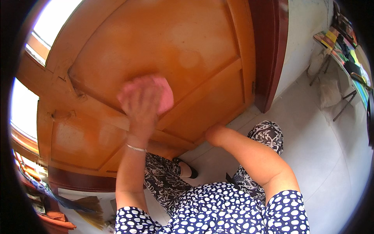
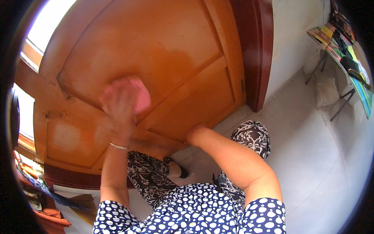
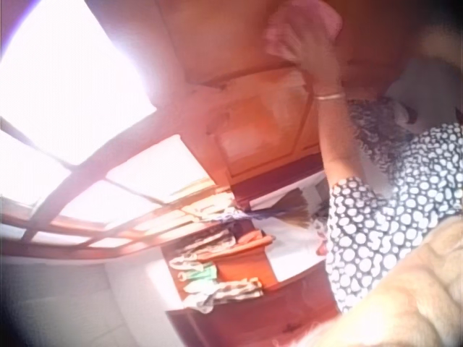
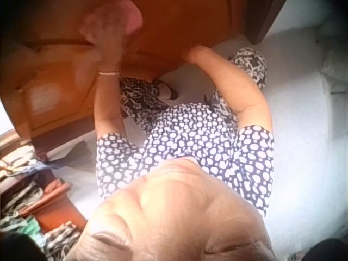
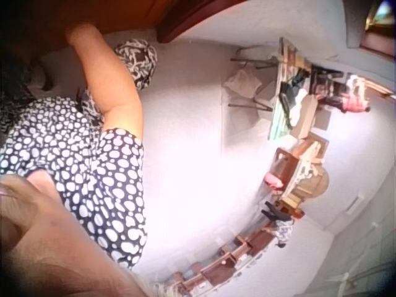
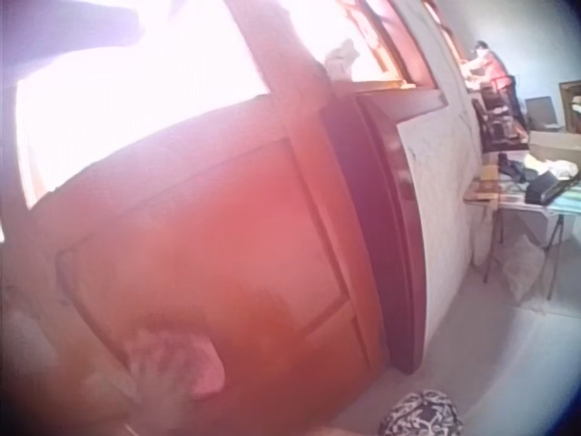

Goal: The person kneels on the floor and wipes a wooden door with a pink cloth. They clean the lower panels and edges, then move upward to wipe the middle and upper sections of the door.

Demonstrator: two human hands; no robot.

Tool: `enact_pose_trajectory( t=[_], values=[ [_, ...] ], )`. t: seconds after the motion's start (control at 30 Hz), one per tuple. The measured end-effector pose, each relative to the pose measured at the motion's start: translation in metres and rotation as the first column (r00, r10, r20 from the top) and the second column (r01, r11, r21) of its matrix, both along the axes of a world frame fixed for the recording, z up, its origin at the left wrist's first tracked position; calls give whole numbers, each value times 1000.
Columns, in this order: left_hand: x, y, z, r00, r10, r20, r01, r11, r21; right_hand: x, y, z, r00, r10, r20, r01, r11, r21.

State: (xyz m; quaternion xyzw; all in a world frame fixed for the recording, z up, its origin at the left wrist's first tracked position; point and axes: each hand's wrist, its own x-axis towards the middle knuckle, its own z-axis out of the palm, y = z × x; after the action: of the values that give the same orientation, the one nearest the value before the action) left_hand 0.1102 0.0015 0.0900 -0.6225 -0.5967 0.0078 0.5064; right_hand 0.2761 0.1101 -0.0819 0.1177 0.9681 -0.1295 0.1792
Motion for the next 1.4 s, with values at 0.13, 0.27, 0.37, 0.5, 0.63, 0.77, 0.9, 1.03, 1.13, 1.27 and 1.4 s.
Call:
enact_pose_trajectory(
  t=[0.13, 0.27, 0.37, 0.5, 0.63, 0.77, 0.9, 1.03, 1.13, 1.27, 1.4],
  values=[
    [16, 45, 87, 987, -115, -109, 145, 934, 328, 3, 5, 6, 1000, 9, -10, -9, 1000, -3],
    [2, 86, 110, 989, -127, -76, 146, 919, 365, -1, 7, -8, 999, 26, -37, -26, 1000, 12],
    [0, 105, 100, 997, 33, -65, -12, 952, 307, 3, 1, 7, 998, 64, -22, -63, 998, 8],
    [14, 118, 65, 979, 197, -60, -184, 967, 175, 12, -3, 19, 995, 103, -6, -103, 995, 11],
    [-13, 127, 10, 986, -103, -134, 122, 981, 149, 16, -4, 27, 992, 129, 2, -129, 991, 14],
    [-5, 127, -29, 973, -229, -15, 229, 973, 5, 16, -6, 30, 994, 105, 14, -104, 994, -14],
    [-3, 135, -65, 954, -294, 59, 299, 948, -107, 14, -4, 30, 995, 99, 27, -100, 995, 29],
    [0, 135, -88, 941, -329, 80, 339, 915, -219, 9, -1, 18, 998, 55, -37, -55, 998, -11],
    [1, 132, -81, 943, -309, 122, 331, 905, -268, 8, 4, 21, 998, 57, -25, -58, 998, -27],
    [10, 141, -19, 975, -190, -113, 152, 948, -280, 12, 9, 28, 997, 72, 8, -72, 997, -9],
    [0, 167, 66, 949, -201, -244, 202, 979, -21, 13, 9, 25, 998, 59, -3, -59, 998, -7]
  ],
)
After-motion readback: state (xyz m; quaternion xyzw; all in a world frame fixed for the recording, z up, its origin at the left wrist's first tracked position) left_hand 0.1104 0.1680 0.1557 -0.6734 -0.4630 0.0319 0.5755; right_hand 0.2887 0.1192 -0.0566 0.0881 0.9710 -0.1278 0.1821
